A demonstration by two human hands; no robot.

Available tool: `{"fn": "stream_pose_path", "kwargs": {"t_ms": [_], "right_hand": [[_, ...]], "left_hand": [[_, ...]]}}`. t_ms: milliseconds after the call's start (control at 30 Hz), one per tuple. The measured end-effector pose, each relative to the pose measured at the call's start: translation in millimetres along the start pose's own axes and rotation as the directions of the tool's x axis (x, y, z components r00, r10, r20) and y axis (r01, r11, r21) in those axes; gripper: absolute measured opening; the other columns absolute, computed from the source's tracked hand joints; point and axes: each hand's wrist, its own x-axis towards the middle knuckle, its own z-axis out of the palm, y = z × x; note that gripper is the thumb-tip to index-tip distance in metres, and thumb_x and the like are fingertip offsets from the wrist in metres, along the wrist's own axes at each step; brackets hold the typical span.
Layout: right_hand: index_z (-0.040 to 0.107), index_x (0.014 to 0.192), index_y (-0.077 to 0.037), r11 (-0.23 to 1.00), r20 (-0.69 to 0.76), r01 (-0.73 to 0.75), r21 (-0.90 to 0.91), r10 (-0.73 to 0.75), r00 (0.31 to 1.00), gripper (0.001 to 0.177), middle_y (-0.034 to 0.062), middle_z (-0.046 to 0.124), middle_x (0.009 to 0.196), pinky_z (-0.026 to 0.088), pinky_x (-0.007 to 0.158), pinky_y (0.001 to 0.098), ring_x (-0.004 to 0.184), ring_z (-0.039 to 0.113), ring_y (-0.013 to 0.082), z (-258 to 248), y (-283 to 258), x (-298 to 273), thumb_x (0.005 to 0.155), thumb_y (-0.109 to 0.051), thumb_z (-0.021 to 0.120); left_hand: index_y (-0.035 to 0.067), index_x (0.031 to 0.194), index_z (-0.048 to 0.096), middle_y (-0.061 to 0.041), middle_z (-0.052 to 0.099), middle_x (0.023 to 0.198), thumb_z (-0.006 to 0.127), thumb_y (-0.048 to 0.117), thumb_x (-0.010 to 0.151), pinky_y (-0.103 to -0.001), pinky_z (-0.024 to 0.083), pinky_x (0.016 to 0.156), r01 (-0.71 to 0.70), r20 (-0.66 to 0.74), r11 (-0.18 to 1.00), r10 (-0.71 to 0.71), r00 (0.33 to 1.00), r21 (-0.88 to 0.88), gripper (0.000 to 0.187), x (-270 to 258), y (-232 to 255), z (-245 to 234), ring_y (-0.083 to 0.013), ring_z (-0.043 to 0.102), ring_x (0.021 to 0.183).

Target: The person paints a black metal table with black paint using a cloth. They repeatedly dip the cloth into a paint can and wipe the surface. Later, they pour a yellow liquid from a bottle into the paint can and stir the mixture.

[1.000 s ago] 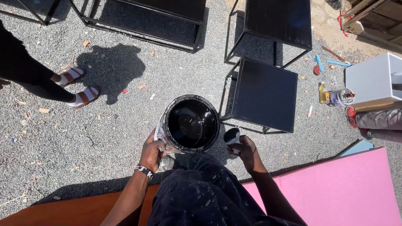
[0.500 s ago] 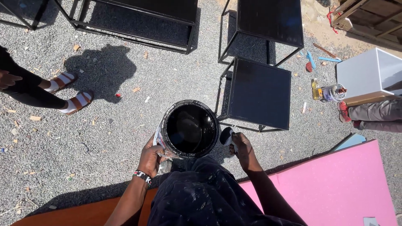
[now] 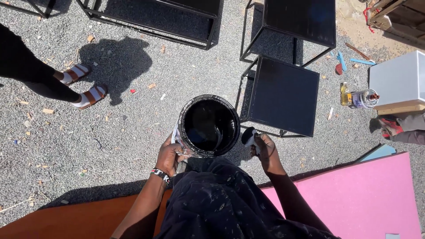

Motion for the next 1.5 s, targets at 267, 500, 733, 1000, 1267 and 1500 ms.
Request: {"fn": "stream_pose_path", "kwargs": {"t_ms": [267, 500, 733, 1000, 1267, 1500], "right_hand": [[0.070, 0.116, -0.001, 1.000, -0.055, -0.006, 0.030, 0.008, 0.998, 0.031, 0.0224, 0.082, 0.094, 0.069, 0.080, 0.0440, 0.082, 0.081, 0.0294, 1, -33, -20, 0.109, -0.027, 0.087], [0.070, 0.115, -0.006, 0.991, -0.034, -0.049, 0.121, 0.053, 0.998, 0.019, 0.0200, 0.083, 0.095, 0.071, 0.085, 0.0453, 0.091, 0.087, 0.0354, -24, -8, -3, 0.108, -0.023, 0.078], [0.068, 0.111, -0.007, 0.988, -0.037, -0.028, 0.151, 0.034, 0.999, 0.014, 0.0238, 0.080, 0.088, 0.070, 0.077, 0.0443, 0.079, 0.084, 0.0369, -91, 50, 31, 0.114, -0.021, 0.069], [0.067, 0.117, 0.006, 0.776, -0.206, -0.501, -0.383, 0.457, 0.866, 0.039, 0.0197, 0.066, 0.082, 0.049, 0.082, 0.0188, 0.086, 0.064, 0.0261, -46, -20, 21, 0.132, -0.026, 0.052], [0.069, 0.111, -0.003, 0.982, 0.020, 0.118, 0.146, -0.122, 0.992, 0.018, 0.0173, 0.059, 0.070, 0.050, 0.062, 0.0353, 0.058, 0.055, 0.0236, -81, 89, 55, 0.121, -0.019, 0.067], [0.069, 0.112, -0.005, 0.984, -0.014, 0.132, 0.122, -0.132, 0.991, 0.018, 0.0142, 0.062, 0.075, 0.052, 0.061, 0.0328, 0.060, 0.059, 0.0233, -44, 36, 8, 0.123, -0.018, 0.069]], "left_hand": [[0.015, 0.182, 0.052, -0.038, 0.062, 0.152, 0.064, -0.003, 0.077, -0.037, 0.078, 0.079, -0.020, -0.094, 0.999, 0.022, 0.995, 0.027, 0.108, 23, 21, -16, -0.0346, 0.074, 0.101], [0.013, 0.185, 0.048, -0.043, 0.060, 0.156, 0.063, -0.010, 0.075, -0.040, 0.078, 0.072, 0.039, -0.029, 0.999, -0.039, 0.999, -0.021, 0.113, 24, -20, -13, -0.0326, 0.074, 0.086], [0.014, 0.185, 0.049, -0.039, 0.064, 0.156, 0.065, -0.008, 0.077, -0.031, 0.072, 0.061, -0.041, -0.037, 0.998, 0.043, 0.998, 0.044, 0.111, 9, 31, 7, -0.0217, 0.069, 0.074], [0.016, 0.186, 0.047, -0.037, 0.059, 0.162, 0.064, -0.010, 0.074, -0.041, 0.078, 0.070, 0.064, -0.040, 0.998, -0.064, 0.997, -0.008, 0.116, 1, 21, -11, -0.0298, 0.077, 0.084], [0.013, 0.183, 0.050, -0.027, 0.065, 0.139, 0.062, -0.009, 0.076, -0.038, 0.077, 0.075, 0.019, -0.043, 1.000, -0.020, 0.999, -0.021, 0.110, 46, -28, -15, -0.0328, 0.075, 0.090], [0.021, 0.184, 0.053, -0.027, 0.066, 0.129, 0.061, -0.011, 0.074, -0.032, 0.075, 0.064, -0.006, -0.060, 0.997, 0.010, 0.998, 0.073, 0.114, 19, 23, -36, -0.0324, 0.079, 0.085]]}}
